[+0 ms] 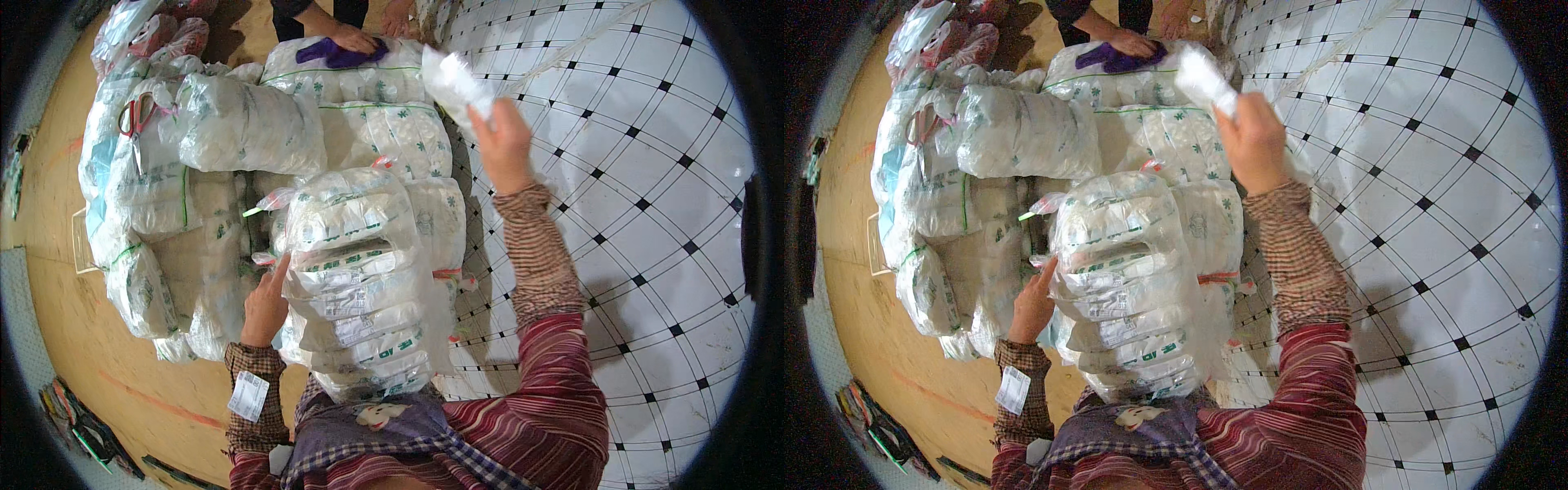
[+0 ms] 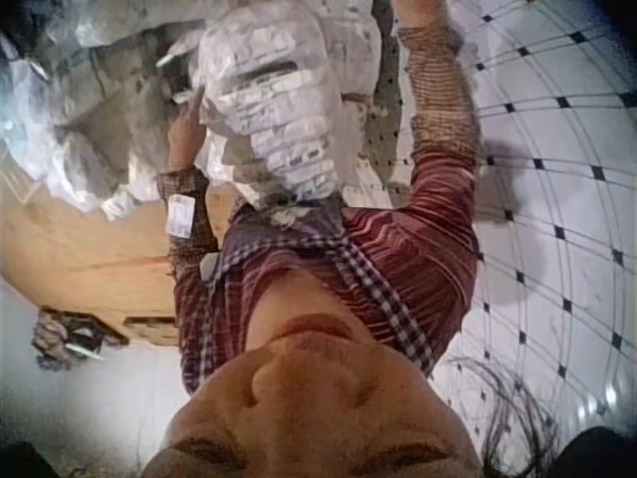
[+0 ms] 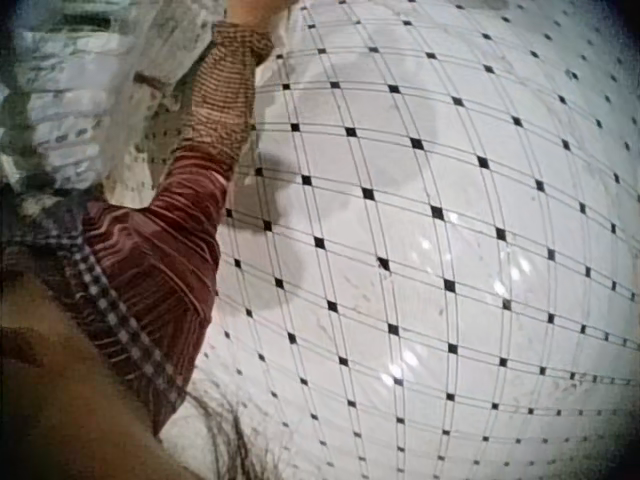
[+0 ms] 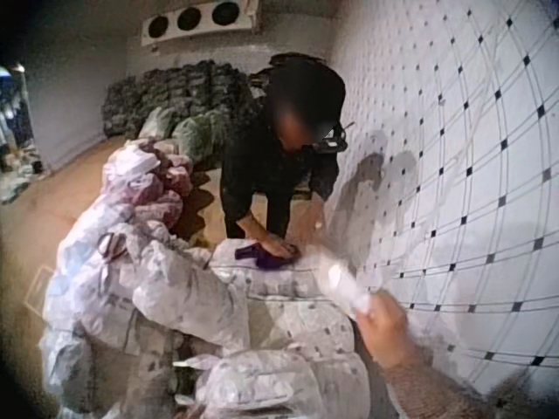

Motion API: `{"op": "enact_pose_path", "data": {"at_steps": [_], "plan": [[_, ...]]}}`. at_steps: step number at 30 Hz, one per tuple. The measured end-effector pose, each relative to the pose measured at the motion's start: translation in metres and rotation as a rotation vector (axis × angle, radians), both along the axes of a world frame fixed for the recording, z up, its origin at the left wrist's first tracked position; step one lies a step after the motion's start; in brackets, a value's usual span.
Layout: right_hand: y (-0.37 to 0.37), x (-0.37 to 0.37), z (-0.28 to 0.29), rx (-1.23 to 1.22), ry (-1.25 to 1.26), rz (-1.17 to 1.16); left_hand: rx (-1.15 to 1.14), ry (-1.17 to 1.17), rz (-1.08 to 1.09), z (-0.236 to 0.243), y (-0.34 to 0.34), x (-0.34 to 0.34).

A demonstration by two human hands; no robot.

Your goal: The person sorts through a stack of white bags by reading a paper slip and moving specific bags into a crate or to a different pile.

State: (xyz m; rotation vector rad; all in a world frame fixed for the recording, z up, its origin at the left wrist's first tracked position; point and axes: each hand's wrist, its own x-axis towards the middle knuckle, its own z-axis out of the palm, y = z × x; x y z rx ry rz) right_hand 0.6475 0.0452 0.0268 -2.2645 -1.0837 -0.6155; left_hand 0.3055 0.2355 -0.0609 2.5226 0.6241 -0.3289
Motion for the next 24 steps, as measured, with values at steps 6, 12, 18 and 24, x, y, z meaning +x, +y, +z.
{"op": "enact_pose_path", "data": {"at_steps": [6,12,18,24], "plan": [[-0.01,-0.021,-0.224,-0.465,0.324,-0.156,0.079,0.048,-0.018,0.007,-0.008,0.002],[-0.008,-0.024,-0.243,-0.448,0.73,-0.118,0.164,0.075,-0.092,0.031,-0.003,0.02],[0.065,-0.127,-0.094,-0.235,0.582,0.621,0.357,0.124,-0.181,0.006,0.013,0.03],[0.087,-0.171,-0.114,-0.537,0.11,0.393,0.426,0.123,-0.102,-0.002,0.02,0.037]]}}
